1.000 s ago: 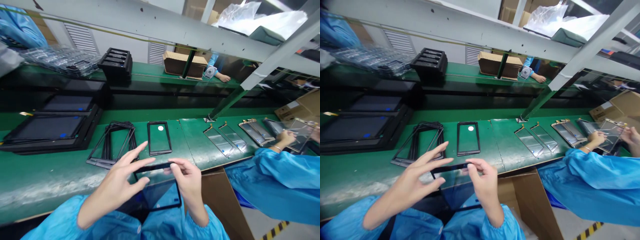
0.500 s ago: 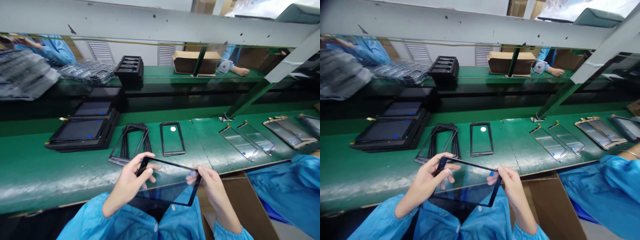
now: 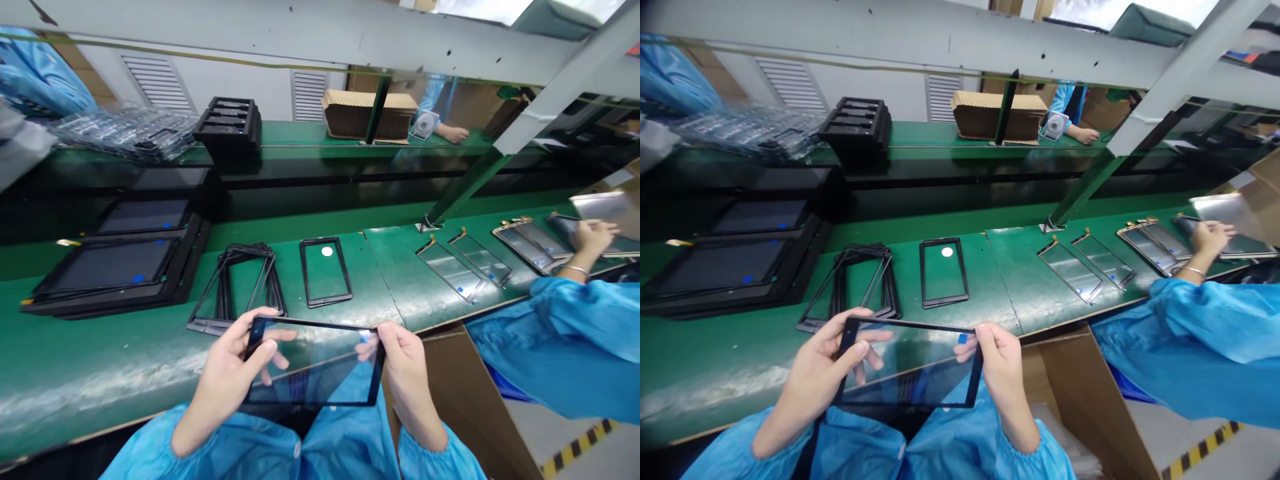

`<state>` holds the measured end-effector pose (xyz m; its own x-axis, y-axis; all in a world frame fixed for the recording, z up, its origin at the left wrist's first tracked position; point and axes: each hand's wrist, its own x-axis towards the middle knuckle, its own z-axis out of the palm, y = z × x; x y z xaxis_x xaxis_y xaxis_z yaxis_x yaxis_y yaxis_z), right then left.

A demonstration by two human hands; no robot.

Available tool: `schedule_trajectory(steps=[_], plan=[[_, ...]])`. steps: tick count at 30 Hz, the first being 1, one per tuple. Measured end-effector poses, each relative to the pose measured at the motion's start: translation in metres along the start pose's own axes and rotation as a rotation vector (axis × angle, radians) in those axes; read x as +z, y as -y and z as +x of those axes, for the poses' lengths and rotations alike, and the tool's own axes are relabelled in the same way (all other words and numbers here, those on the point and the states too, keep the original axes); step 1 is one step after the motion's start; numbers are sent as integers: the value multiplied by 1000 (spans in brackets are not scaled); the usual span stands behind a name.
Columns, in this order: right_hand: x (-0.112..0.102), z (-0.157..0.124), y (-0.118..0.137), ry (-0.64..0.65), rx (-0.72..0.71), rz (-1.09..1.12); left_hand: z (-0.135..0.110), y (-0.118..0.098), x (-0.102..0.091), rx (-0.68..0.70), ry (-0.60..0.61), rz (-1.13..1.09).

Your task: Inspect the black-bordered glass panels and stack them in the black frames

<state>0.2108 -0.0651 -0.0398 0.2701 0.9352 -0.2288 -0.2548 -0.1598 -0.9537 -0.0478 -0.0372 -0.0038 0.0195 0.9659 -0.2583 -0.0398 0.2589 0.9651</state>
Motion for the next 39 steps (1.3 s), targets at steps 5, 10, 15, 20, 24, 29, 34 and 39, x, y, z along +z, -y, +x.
schedule_trajectory(steps=[5, 10, 15, 20, 24, 29, 34, 39], plan=[[-1, -3, -1, -5, -30, 28, 8, 16, -10, 50, 53, 56], [6, -13, 7, -12, -89, -115, 20, 9, -12, 645, 6, 612], [11, -21, 4, 16, -131, -187, 32, -11, 1, 945, 339, 915], [9, -22, 5, 16, -123, -207, 32, -8, 5, 940, 333, 834], [15, -18, 9, 127, -123, -209, 24, -8, 9, 750, 428, 828], [19, -7, 4, 327, 1, -42, 18, -5, 18, 249, 549, 468], [7, -2, -6, 149, 71, 52, 10, 7, 16, -120, 390, 15], [10, -2, -2, 105, 78, 84, 4, 6, 19, -172, 349, -87]])
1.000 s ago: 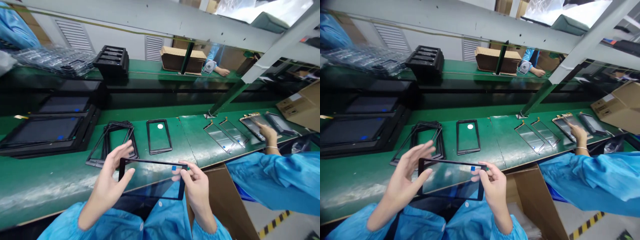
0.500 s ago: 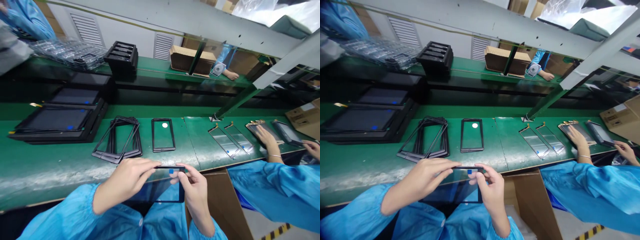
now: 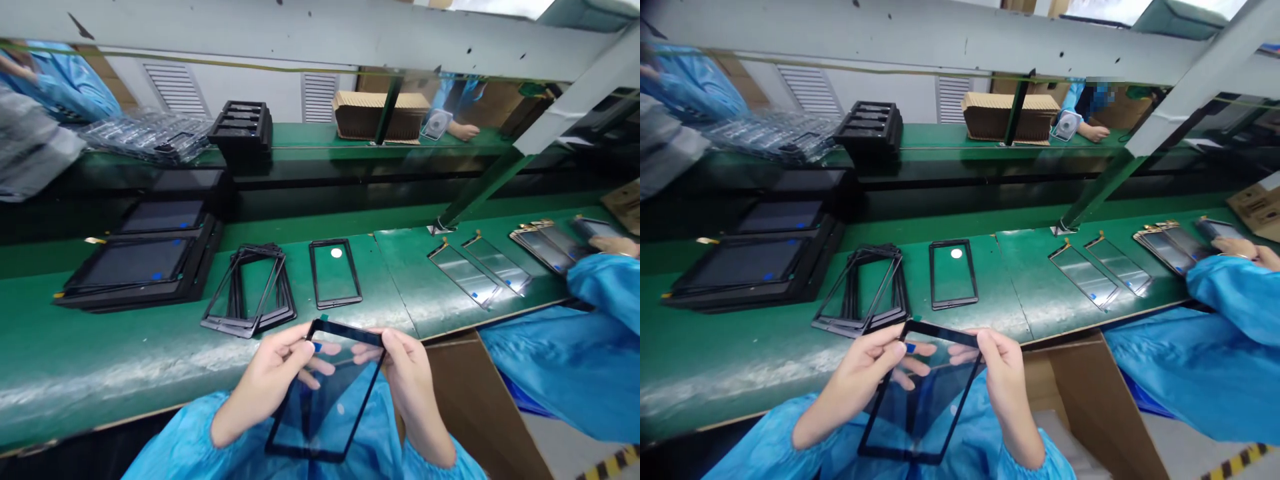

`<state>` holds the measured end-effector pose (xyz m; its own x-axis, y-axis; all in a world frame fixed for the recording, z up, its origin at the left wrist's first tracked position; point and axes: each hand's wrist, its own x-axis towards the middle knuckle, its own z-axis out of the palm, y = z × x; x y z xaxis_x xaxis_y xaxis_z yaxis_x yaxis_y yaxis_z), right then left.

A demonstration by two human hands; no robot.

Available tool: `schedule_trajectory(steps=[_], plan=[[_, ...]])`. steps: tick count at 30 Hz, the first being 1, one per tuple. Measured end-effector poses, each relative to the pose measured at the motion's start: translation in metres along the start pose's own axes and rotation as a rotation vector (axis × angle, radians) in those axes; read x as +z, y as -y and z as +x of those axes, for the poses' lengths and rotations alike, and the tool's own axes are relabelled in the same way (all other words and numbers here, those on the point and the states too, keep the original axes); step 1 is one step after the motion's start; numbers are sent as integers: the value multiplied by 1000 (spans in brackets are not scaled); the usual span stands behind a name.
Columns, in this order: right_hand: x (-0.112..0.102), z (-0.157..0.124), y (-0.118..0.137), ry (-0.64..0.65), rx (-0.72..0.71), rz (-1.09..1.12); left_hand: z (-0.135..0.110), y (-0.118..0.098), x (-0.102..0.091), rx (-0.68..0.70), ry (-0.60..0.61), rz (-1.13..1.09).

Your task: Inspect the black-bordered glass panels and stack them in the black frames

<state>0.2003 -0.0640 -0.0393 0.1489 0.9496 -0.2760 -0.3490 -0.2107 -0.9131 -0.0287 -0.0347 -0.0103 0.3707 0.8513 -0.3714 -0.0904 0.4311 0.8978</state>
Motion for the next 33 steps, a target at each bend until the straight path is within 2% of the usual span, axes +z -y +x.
schedule_trajectory(steps=[4, 9, 11, 13, 15, 17, 19, 22, 24, 26, 29, 31, 33], plan=[[5, -1, 3, 24, -72, -52, 1, 5, 1, 12, -24, -20], [6, -6, 14, 26, -187, -132, 0, 10, -6, 0, -28, 8], [10, -7, 19, 49, -209, -189, -1, 5, -9, 73, -21, 140], [17, -7, 20, 114, -220, -295, 0, -4, -10, 238, -11, 374], [25, -6, 18, 196, -229, -381, 1, -11, -8, 358, 60, 638], [27, -4, 13, 215, -248, -362, 2, -15, -4, 332, 163, 783], [19, -1, 11, 88, -313, -310, 3, -16, -3, 231, 180, 700], [-12, 5, 11, -219, -471, -411, 2, -13, -8, 111, 35, 368], [-32, 6, 9, -244, -423, -436, 2, -9, -16, 96, -59, 226], [-42, 4, 6, -152, -269, -317, 3, -4, -23, 112, -119, 162], [-36, -5, 1, -88, -120, -113, 6, 2, -28, 134, -165, 141], [-26, -9, -1, -132, -114, -75, 7, 3, -29, 167, -173, 197], [-18, -11, 0, -171, -126, -85, 7, 0, -28, 297, -220, 372]])
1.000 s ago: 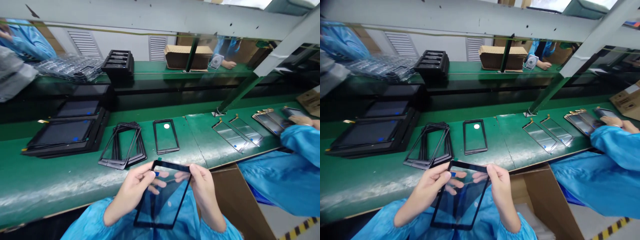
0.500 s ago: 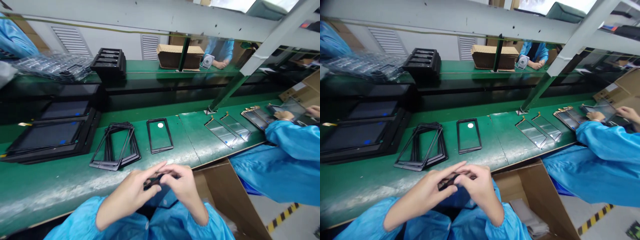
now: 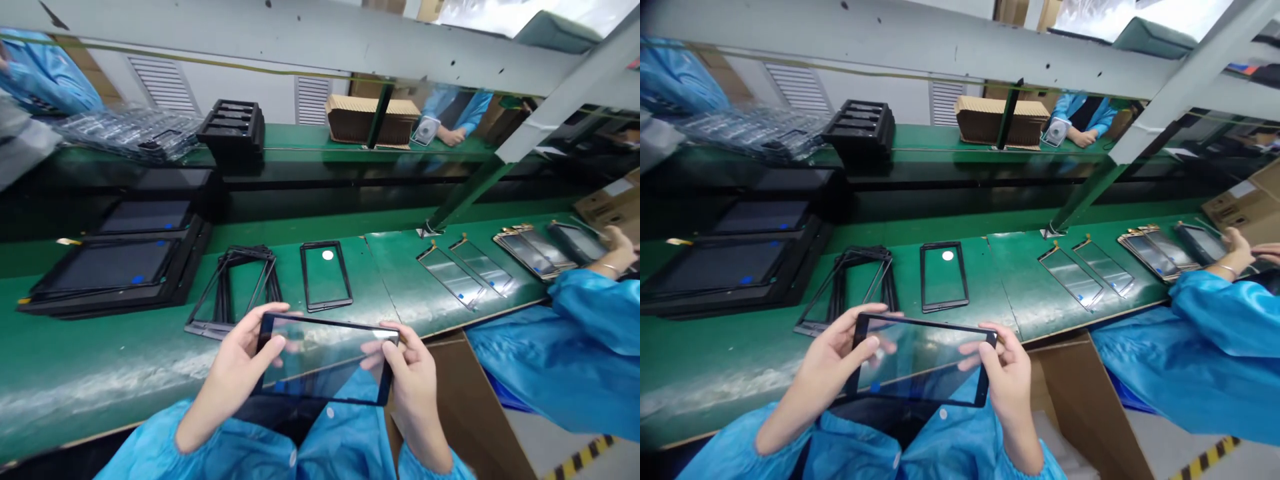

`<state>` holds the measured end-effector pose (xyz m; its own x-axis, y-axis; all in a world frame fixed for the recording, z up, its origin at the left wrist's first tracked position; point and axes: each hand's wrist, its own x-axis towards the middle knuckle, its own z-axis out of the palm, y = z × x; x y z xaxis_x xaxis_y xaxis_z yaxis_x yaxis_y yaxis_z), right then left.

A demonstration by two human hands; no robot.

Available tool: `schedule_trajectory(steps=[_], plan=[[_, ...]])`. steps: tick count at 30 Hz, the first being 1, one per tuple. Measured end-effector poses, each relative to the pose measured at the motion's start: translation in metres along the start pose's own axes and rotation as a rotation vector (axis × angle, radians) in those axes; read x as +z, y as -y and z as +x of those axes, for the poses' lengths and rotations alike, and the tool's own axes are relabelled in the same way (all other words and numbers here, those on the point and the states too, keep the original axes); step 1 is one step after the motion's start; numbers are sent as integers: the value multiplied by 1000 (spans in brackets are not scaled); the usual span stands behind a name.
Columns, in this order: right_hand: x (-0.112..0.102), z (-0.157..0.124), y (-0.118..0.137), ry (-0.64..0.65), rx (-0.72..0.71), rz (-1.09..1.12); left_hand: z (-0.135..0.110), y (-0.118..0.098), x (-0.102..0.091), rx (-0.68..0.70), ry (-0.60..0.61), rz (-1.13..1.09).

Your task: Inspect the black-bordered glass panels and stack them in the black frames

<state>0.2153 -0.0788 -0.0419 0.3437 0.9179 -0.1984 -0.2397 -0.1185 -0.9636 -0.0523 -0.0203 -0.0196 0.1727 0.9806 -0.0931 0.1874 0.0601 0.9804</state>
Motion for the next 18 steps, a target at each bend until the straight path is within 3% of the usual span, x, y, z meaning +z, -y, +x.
schedule_trajectory(steps=[3, 5, 8, 11, 13, 15, 17, 18], plan=[[6, -1, 2, 11, -2, -35, 4, -10, 1, 379, -74, 424], [7, -2, 2, 26, 3, -66, 9, -16, 3, 575, 13, 638], [8, -6, -2, 24, 3, -90, 19, -21, 8, 633, 221, 717], [7, -5, -10, 6, 20, -89, 26, -24, 8, 614, 290, 725], [6, 1, -18, -8, 33, -72, 28, -25, 4, 653, 214, 737], [9, 12, -27, -53, 19, 0, 28, -23, -2, 648, -30, 640], [21, 25, -33, -106, -10, 132, 25, -17, -6, 556, -264, 332], [32, 31, -36, -115, -18, 207, 24, -13, -8, 482, -286, 126]])
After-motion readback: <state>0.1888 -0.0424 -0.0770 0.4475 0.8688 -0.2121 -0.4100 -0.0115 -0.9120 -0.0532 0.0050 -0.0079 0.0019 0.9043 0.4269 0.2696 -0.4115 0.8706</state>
